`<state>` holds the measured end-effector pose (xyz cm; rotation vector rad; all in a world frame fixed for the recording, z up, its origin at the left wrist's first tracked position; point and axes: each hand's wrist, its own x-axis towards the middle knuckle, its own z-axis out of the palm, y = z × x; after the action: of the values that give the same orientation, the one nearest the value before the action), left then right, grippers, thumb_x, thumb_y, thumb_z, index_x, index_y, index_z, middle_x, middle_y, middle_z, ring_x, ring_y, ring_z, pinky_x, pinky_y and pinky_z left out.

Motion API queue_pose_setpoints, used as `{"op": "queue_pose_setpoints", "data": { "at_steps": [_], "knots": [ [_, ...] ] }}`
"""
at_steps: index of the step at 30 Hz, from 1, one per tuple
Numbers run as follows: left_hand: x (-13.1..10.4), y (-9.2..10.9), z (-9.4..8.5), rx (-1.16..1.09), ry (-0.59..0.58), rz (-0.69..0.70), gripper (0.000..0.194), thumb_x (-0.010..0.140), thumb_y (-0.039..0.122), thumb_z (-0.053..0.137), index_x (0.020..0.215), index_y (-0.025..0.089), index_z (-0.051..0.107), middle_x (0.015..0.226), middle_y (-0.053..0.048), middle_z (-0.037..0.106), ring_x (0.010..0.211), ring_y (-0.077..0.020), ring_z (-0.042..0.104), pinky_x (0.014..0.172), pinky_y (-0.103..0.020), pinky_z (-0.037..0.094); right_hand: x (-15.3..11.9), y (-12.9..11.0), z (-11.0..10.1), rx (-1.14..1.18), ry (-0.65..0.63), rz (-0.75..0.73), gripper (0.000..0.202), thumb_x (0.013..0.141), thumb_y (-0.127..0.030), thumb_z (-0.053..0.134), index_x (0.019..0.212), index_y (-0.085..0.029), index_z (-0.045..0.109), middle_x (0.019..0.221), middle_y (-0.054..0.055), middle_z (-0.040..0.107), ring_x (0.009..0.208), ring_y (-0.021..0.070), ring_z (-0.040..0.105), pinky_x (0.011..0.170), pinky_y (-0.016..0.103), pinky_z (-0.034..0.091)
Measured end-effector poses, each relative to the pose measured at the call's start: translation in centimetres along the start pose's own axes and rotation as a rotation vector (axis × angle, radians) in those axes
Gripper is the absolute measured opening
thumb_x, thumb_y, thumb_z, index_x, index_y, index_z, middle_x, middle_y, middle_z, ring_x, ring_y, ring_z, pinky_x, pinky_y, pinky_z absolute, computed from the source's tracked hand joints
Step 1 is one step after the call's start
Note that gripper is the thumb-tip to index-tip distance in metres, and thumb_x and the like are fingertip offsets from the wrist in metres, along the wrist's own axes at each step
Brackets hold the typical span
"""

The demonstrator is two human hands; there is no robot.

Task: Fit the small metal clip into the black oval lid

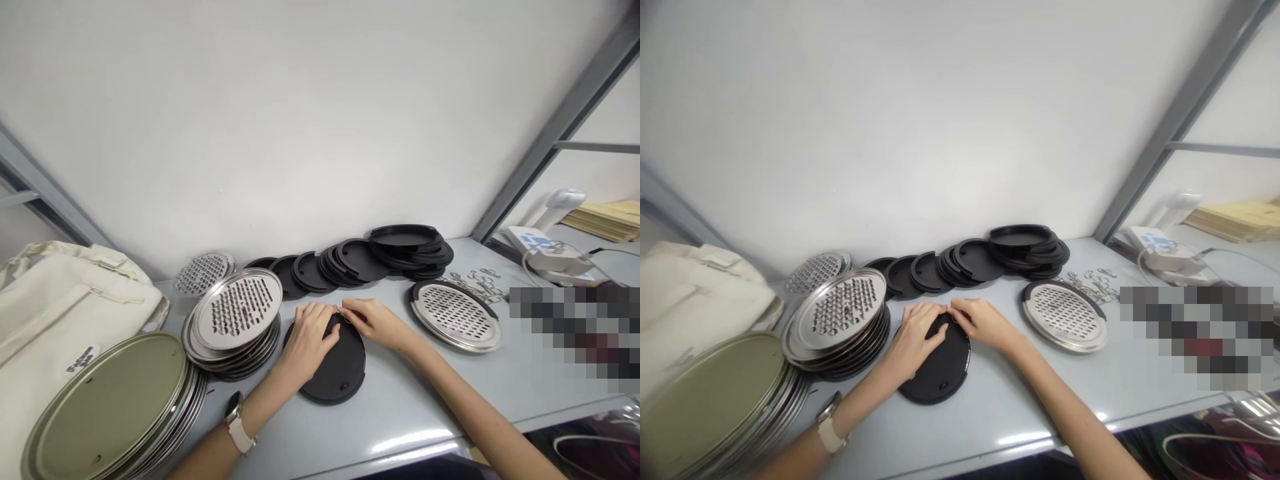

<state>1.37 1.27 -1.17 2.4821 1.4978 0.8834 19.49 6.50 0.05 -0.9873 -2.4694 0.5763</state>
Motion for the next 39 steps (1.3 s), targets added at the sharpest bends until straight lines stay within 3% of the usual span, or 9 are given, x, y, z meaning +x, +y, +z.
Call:
{"op": "queue_pose_setpoints", "data": {
  "at_steps": [3, 7, 17, 21, 25, 33, 39],
  "knots": [
    [0.0, 0.1, 0.0, 0.018, -0.004, -0.001, 0.018, 0.088, 0.018, 0.053, 0.106, 0.021, 0.051, 0.114, -0.004, 0.054, 0.107, -0.0209, 0.049, 0.091, -0.037, 0.036, 0.1, 0.0, 0.0, -0.006, 0.008, -0.001, 0.029, 0.095, -0.028, 0.035, 0.069, -0.02, 0.039, 0.059, -0.005, 0.04, 0.053, 0.0098, 0.034, 0.053, 0.022, 0.027],
    [0.0, 0.2, -0.3, 0.03, -0.043, -0.007, 0.015, 0.089, 0.019, 0.051, 0.104, 0.021, 0.052, 0.098, -0.002, 0.056, 0.098, -0.0207, 0.052, 0.088, -0.037, 0.037, 0.0, 0.0, 0.0, -0.004, 0.011, -0.011, 0.029, 0.095, -0.028, 0.035, 0.068, -0.019, 0.04, 0.059, -0.004, 0.04, 0.053, 0.0098, 0.035, 0.054, 0.022, 0.027],
    [0.1, 0.0, -0.4, 0.027, -0.001, -0.029, 0.024, 0.09, 0.013, 0.044, 0.113, 0.02, 0.046, 0.108, -0.005, 0.054, 0.105, -0.0217, 0.05, 0.091, -0.039, 0.038, -0.3, 0.4, -1.2, 0.038, 0.133, 0.015, 0.031, 0.096, -0.032, 0.034, 0.07, -0.019, 0.043, 0.058, -0.005, 0.037, 0.053, 0.0098, 0.034, 0.053, 0.022, 0.029],
    [0.0, -0.2, 0.0, 0.07, 0.049, -0.115, 0.027, 0.087, 0.017, 0.048, 0.114, 0.018, 0.043, 0.107, -0.008, 0.052, 0.104, -0.0245, 0.049, 0.089, -0.042, 0.041, -0.2, 0.4, -0.8, 0.038, 0.133, 0.003, 0.03, 0.097, -0.034, 0.034, 0.072, -0.02, 0.044, 0.059, -0.005, 0.039, 0.053, 0.01, 0.035, 0.054, 0.021, 0.029],
    [0.0, -0.1, 0.0, 0.029, 0.028, -0.065, 0.027, 0.087, 0.013, 0.048, 0.112, 0.019, 0.044, 0.104, -0.007, 0.054, 0.1, -0.0237, 0.05, 0.088, -0.041, 0.042, -0.2, 0.5, -0.2, 0.031, 0.14, -0.003, 0.028, 0.097, -0.032, 0.034, 0.074, -0.02, 0.045, 0.06, -0.004, 0.041, 0.053, 0.0103, 0.036, 0.054, 0.021, 0.03],
    [-0.2, 0.3, -0.2, -0.028, -0.023, -0.016, 0.028, 0.085, 0.012, 0.047, 0.111, 0.02, 0.044, 0.101, -0.006, 0.053, 0.096, -0.0231, 0.051, 0.084, -0.04, 0.045, -0.1, 0.4, 0.4, -0.001, 0.103, -0.006, 0.028, 0.097, -0.033, 0.033, 0.076, -0.02, 0.045, 0.061, -0.003, 0.045, 0.054, 0.0112, 0.039, 0.056, 0.021, 0.032],
    [-0.3, 0.4, -0.2, 0.012, 0.007, -0.06, 0.022, 0.085, 0.015, 0.048, 0.106, 0.019, 0.046, 0.1, -0.006, 0.051, 0.096, -0.0226, 0.052, 0.085, -0.04, 0.046, -0.1, 0.3, 0.7, 0.006, 0.014, -0.001, 0.027, 0.097, -0.031, 0.033, 0.076, -0.02, 0.045, 0.064, -0.002, 0.049, 0.056, 0.0119, 0.042, 0.058, 0.022, 0.034]
  ]
}}
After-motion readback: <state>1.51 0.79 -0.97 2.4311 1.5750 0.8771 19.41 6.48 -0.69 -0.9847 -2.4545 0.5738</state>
